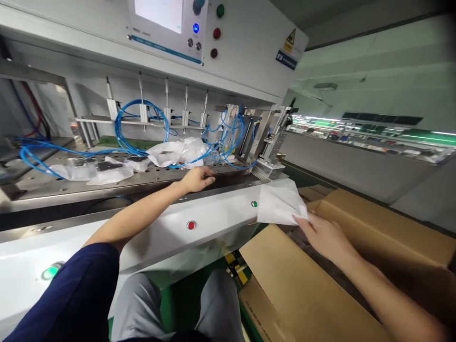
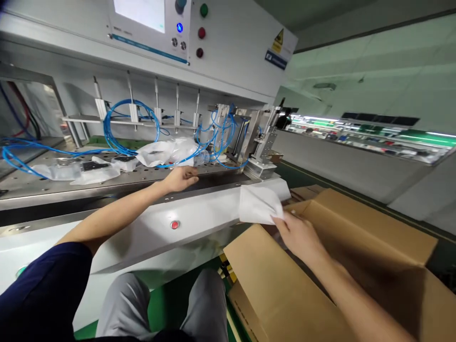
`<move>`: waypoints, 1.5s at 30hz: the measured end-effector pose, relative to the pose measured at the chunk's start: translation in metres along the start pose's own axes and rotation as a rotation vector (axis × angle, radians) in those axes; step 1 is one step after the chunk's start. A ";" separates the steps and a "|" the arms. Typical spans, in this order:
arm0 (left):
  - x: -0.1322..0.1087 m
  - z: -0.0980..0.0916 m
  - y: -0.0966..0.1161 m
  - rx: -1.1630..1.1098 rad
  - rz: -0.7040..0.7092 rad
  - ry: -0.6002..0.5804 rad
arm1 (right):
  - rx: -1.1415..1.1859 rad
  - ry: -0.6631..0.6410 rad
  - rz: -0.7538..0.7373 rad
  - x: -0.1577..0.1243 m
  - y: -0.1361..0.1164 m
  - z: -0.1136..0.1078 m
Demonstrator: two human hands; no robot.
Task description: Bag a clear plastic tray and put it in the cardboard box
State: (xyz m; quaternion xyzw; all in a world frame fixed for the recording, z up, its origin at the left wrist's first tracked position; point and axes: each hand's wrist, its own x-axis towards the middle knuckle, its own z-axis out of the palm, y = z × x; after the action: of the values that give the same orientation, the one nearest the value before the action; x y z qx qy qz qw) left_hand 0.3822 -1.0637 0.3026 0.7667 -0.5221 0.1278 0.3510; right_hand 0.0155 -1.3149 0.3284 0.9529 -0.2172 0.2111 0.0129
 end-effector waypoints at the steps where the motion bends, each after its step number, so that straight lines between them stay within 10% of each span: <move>1: 0.001 0.013 0.016 -0.073 0.074 -0.029 | 0.021 -0.033 0.034 0.013 0.000 0.010; 8: 0.022 0.088 0.074 -0.386 0.248 -0.179 | 0.232 0.010 -0.048 0.055 0.011 0.072; 16: 0.062 0.133 0.061 -0.835 -0.022 -0.166 | 0.037 0.216 -0.471 0.072 0.021 0.102; 21: 0.068 0.147 0.041 -0.727 0.056 -0.270 | 0.072 0.264 -0.643 0.098 0.011 0.112; 24: 0.060 0.154 0.029 -0.540 0.088 -0.143 | 0.066 0.332 -0.682 0.114 0.008 0.125; 31: 0.054 0.149 0.023 -0.288 0.100 0.213 | -0.085 0.538 -0.549 0.113 0.006 0.141; 38: 0.062 0.121 0.036 -0.059 0.197 0.432 | -0.151 0.601 -0.813 0.092 -0.027 0.133; 45: 0.063 0.095 0.043 0.387 0.720 0.563 | -0.150 0.526 -0.582 0.099 -0.025 0.145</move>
State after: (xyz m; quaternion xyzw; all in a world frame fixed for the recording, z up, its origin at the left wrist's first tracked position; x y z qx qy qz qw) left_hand 0.3542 -1.1809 0.2869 0.5245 -0.6055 0.5376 0.2631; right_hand 0.1641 -1.3498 0.2382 0.8845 0.0576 0.4192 0.1966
